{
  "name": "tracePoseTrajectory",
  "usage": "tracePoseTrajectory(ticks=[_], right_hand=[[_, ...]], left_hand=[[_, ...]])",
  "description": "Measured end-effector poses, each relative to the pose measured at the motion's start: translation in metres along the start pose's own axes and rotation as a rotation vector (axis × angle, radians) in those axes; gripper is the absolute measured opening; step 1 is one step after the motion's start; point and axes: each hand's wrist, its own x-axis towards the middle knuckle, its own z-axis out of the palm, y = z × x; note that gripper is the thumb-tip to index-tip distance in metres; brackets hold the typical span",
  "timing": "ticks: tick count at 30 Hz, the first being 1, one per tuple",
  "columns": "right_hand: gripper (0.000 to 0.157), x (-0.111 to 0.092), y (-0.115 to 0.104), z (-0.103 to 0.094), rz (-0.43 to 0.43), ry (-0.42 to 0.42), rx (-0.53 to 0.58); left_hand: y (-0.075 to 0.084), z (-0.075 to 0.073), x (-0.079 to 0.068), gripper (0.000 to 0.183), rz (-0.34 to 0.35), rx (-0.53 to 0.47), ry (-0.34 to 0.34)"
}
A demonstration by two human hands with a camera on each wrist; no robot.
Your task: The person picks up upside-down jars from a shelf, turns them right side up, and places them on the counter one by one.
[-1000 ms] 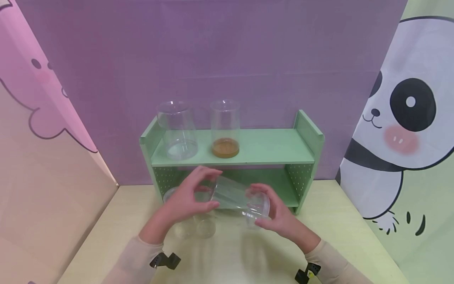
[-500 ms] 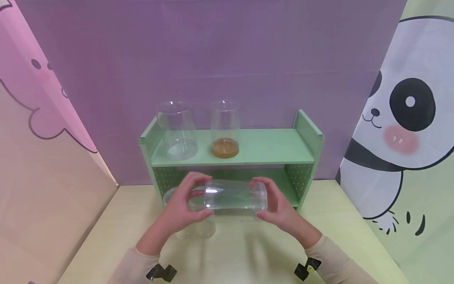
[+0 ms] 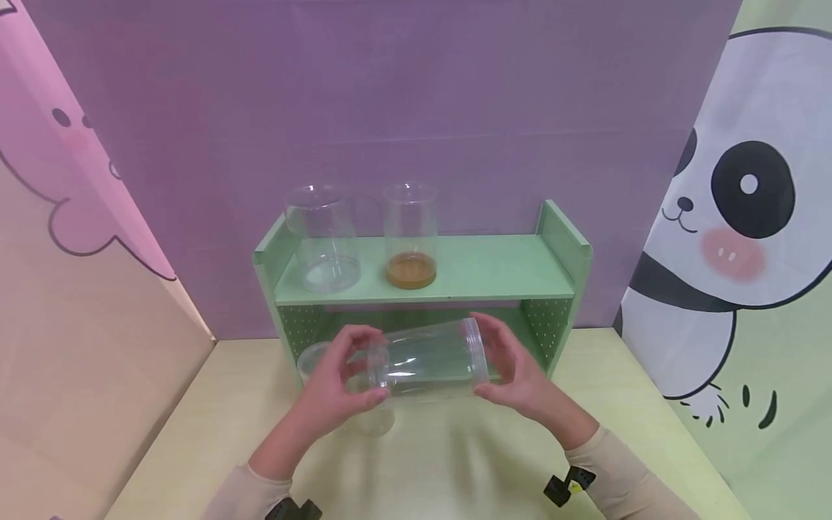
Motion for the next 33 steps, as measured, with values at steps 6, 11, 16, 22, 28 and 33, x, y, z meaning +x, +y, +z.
tracePoseTrajectory(ticks=[6,11,16,22,28,33], right_hand=[[0.090,0.003,-0.001,-0.005,-0.060,0.021,0.028],[0.089,0.006,-0.008,-0.008,-0.036,0.068,0.003],[0.094,0.011,-0.016,-0.008,-0.020,0.101,-0.061],[0.108,0.017,-0.022,-0.005,-0.004,0.122,-0.089],[0.115,0.022,-0.028,-0.002,0.004,0.144,-0.163],[0.117,0.025,-0.033,0.000,0.027,0.128,-0.182]], left_hand=[[0.002,0.006,-0.005,0.079,-0.059,0.065,-0.022],[0.001,0.012,-0.006,0.084,-0.091,0.129,-0.041],[0.003,0.017,-0.008,0.088,-0.079,0.207,-0.051],[0.007,0.024,-0.008,0.090,-0.055,0.279,-0.047],[0.007,0.037,-0.009,0.091,-0.034,0.333,-0.050],[0.007,0.048,-0.010,0.093,-0.022,0.350,-0.050]])
